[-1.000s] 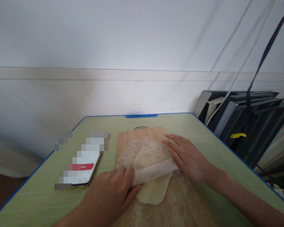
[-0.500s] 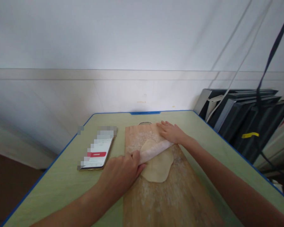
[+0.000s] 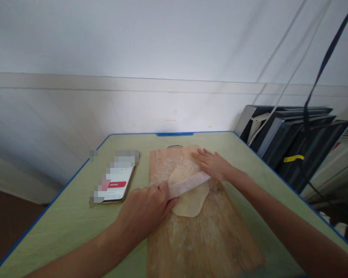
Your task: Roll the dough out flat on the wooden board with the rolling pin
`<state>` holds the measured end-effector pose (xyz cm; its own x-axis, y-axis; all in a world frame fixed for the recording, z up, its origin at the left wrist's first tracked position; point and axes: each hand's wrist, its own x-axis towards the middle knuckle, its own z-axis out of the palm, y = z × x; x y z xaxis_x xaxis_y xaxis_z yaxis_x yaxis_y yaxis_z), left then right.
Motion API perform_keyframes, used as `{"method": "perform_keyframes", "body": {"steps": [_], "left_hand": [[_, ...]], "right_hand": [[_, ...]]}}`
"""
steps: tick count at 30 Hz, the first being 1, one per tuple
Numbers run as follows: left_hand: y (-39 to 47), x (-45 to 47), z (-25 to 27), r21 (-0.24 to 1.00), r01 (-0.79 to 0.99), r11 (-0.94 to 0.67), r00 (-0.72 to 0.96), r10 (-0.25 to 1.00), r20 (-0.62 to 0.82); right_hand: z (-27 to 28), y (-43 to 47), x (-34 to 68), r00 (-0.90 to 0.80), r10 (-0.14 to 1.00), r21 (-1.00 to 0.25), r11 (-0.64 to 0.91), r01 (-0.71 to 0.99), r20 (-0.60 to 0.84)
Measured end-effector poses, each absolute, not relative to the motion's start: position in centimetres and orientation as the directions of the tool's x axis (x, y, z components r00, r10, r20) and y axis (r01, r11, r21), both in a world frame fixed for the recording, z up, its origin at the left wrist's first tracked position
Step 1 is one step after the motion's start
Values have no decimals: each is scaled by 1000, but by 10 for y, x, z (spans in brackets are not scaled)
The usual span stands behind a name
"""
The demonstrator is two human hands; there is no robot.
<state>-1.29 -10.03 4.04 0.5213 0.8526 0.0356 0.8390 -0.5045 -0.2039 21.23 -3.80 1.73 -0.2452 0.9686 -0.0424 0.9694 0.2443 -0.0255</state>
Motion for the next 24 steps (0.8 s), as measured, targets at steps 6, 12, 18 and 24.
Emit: {"method": "perform_keyframes", "body": {"steps": [6,12,18,24], "left_hand": [[-93,-17,43,-181,849,-496,507,862,15],[-94,-15,41,-257,836,-485,508,861,28],[-106,-7,35,-422,764,-489,561,826,59],[-106,-8,28,-384,758,-527,607,785,123]], "right_hand": [[17,9,199,-218,971,-93,209,973,-95],[12,-12,207,-274,961,-46,272,961,-36],[12,-67,212,-252,966,-59,256,965,57],[11,-72,211,-295,948,-63,304,951,119]]}}
